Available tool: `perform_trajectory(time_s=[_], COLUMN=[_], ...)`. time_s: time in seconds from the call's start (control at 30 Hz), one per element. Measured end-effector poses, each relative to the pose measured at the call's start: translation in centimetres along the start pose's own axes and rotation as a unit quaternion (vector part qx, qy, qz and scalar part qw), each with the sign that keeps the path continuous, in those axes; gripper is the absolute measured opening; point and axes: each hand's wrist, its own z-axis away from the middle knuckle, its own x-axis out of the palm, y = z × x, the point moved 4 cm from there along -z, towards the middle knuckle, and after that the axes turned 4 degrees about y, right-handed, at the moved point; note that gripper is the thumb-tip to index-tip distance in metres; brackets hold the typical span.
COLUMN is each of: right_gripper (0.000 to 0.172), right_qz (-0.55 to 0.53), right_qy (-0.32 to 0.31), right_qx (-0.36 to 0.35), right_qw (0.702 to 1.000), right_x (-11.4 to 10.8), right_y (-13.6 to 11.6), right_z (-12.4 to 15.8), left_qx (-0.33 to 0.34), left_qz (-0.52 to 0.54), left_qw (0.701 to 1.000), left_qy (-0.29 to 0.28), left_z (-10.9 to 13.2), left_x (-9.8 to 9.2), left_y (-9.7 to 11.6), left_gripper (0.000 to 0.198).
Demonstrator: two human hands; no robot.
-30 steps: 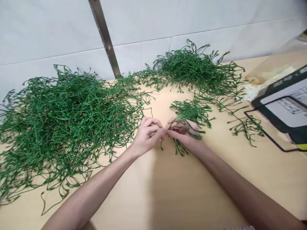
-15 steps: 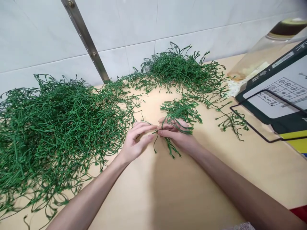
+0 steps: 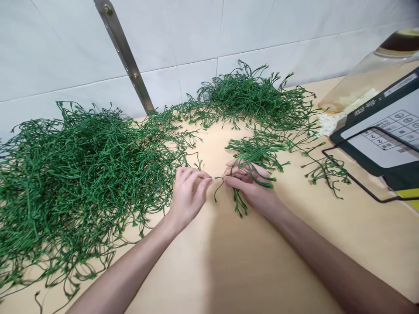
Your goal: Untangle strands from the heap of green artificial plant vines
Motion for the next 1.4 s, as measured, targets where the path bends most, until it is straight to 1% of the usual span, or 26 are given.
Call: perform_trajectory(time_s=[0.07, 0.13, 0.2, 0.23, 0.3, 0.33, 0.37, 0.4, 0.47, 0.5, 0.53, 0.57, 0.63, 0.73, 0.87, 0.97, 1.1, 1.17, 1.23, 1.4], right_gripper=[0.039, 0.036, 0.032, 0.031, 0.03, 0.03, 0.031, 0.031, 0.031, 0.03, 0.029, 0.029, 0.029, 0.027, 0.021, 0.024, 0.035, 0.034, 0.03, 0.024], right_qz=[-0.013, -0.022, -0.03, -0.027, 0.002, 0.022, 0.04, 0.056, 0.07, 0.07, 0.069, 0.068, 0.069, 0.054, 0.054, 0.057, 0.004, -0.016, -0.035, -0.09], right_qy=[0.009, 0.005, 0.0, -0.002, 0.004, 0.011, 0.015, 0.015, 0.003, -0.006, -0.016, -0.024, -0.034, -0.047, -0.081, -0.098, -0.088, -0.099, -0.116, -0.14], right_qx=[0.003, 0.011, 0.017, 0.016, 0.005, -0.004, -0.012, -0.017, -0.018, -0.017, -0.014, -0.013, -0.01, -0.018, -0.026, 0.005, 0.054, 0.068, 0.074, 0.077], right_qw=[1.0, 1.0, 0.999, 1.0, 1.0, 1.0, 0.999, 0.998, 0.997, 0.997, 0.997, 0.997, 0.997, 0.997, 0.995, 0.994, 0.995, 0.993, 0.99, 0.983], right_x=[-0.1, 0.0, 0.1, 0.2, 0.2, 0.2, 0.2, 0.2, 0.4, 0.5, 0.7, 0.8, 0.9, 1.0, 1.1, 1.2, 1.2, 1.2, 1.2, 0.9], right_y=[0.1, 0.3, 0.3, 0.2, -0.1, -0.3, -0.4, -0.5, -0.4, -0.4, -0.3, -0.2, -0.3, -0.7, -1.4, -1.5, -1.0, -0.7, -0.5, -0.1], right_z=[-0.1, -0.1, -0.1, -0.1, 0.0, 0.0, 0.1, 0.1, 0.2, 0.2, 0.3, 0.3, 0.3, 0.3, 0.3, 0.3, 0.4, 0.4, 0.4, 0.2], left_qx=[-0.047, -0.073, -0.072, -0.066, -0.031, -0.007, 0.019, 0.033, 0.038, 0.031, 0.024, 0.017, 0.007, 0.012, 0.047, 0.065, 0.073, 0.067, 0.046, 0.007], left_qz=[-0.028, -0.059, -0.075, -0.077, -0.054, -0.024, 0.016, 0.059, 0.117, 0.13, 0.134, 0.134, 0.131, 0.123, 0.116, 0.119, 0.125, 0.123, 0.126, 0.159], left_qw=[0.996, 0.989, 0.985, 0.984, 0.986, 0.989, 0.992, 0.994, 0.992, 0.99, 0.989, 0.988, 0.99, 0.992, 0.991, 0.989, 0.988, 0.989, 0.99, 0.985], left_qy=[0.066, 0.115, 0.136, 0.144, 0.154, 0.146, 0.122, 0.084, -0.004, -0.038, -0.061, -0.071, -0.059, -0.028, -0.04, -0.057, -0.051, -0.042, -0.038, -0.065], left_z=[0.1, 0.3, 0.4, 0.4, 0.3, 0.3, 0.2, 0.1, 0.2, 0.2, 0.3, 0.3, 0.4, 0.3, 0.3, 0.3, 0.2, 0.1, 0.1, 0.3], left_x=[-0.4, -0.6, -0.7, -0.8, -1.0, -1.0, -0.9, -0.7, -0.1, 0.2, 0.4, 0.6, 0.6, 0.5, 0.4, 0.4, 0.3, 0.2, 0.3, 0.8], left_y=[-0.5, -0.8, -0.9, -0.8, -0.3, 0.0, 0.3, 0.6, 0.8, 0.8, 0.8, 0.7, 0.5, 0.3, 0.6, 1.0, 1.4, 1.3, 1.0, 0.3], left_gripper=[0.012, 0.019, 0.031, 0.033, 0.028, 0.022, 0.018, 0.014, 0.015, 0.015, 0.014, 0.011, 0.004, 0.01, 0.017, 0.016, 0.006, 0.011, 0.014, 0.013])
